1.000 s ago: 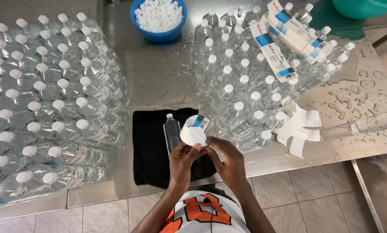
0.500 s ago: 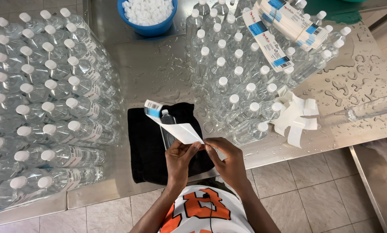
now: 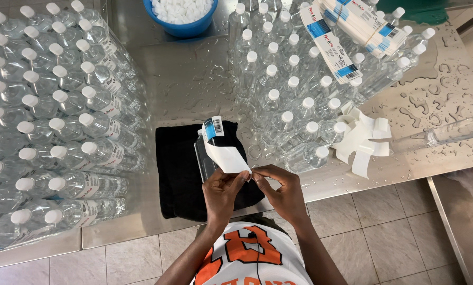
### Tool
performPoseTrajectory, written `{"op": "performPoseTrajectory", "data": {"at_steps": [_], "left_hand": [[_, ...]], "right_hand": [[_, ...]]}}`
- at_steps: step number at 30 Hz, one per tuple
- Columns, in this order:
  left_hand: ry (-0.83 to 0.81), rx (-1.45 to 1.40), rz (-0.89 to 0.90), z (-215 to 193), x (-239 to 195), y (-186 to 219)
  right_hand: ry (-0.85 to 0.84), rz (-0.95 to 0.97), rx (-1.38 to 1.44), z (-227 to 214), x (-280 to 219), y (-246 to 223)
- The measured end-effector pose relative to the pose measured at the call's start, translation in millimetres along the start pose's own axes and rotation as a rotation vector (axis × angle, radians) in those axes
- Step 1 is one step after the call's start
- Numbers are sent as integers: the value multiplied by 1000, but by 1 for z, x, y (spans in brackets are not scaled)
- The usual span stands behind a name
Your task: The person repeatedly picks up clear plastic water bottles, applies white paper labels around their bodies, smooths the labels, and places the labeled bottles into a growing stack on the left side of a stainless steel table. The person also handles loose labels and bottle caps from a blue bowl.
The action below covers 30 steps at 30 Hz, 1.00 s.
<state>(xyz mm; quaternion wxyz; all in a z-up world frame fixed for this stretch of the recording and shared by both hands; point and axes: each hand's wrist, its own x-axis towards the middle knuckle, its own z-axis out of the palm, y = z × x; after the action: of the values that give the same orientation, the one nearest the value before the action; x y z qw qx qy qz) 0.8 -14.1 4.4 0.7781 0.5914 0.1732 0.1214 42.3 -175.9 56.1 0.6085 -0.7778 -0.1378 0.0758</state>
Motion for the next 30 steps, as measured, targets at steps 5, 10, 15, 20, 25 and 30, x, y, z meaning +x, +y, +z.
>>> {"op": "performPoseTrajectory", "data": {"at_steps": [5, 10, 15, 20, 25, 30], "left_hand": [[-16, 45, 26, 1, 0, 0], [-53, 54, 29, 0, 1, 3], [-72, 50, -4, -1, 3, 4], [-82, 44, -35, -4, 7, -1], [-116, -29, -78, -10, 12, -8], [-149, -166, -129, -8, 11, 0]], "right_hand": [[-3, -6, -4, -4, 2, 2], [-51, 45, 50, -9, 5, 14], [-48, 62, 104, -9, 6, 32], [-29, 101, 158, -5, 8, 44], [57, 95, 130, 5, 8, 42], [203, 167, 188, 15, 10, 61]]}}
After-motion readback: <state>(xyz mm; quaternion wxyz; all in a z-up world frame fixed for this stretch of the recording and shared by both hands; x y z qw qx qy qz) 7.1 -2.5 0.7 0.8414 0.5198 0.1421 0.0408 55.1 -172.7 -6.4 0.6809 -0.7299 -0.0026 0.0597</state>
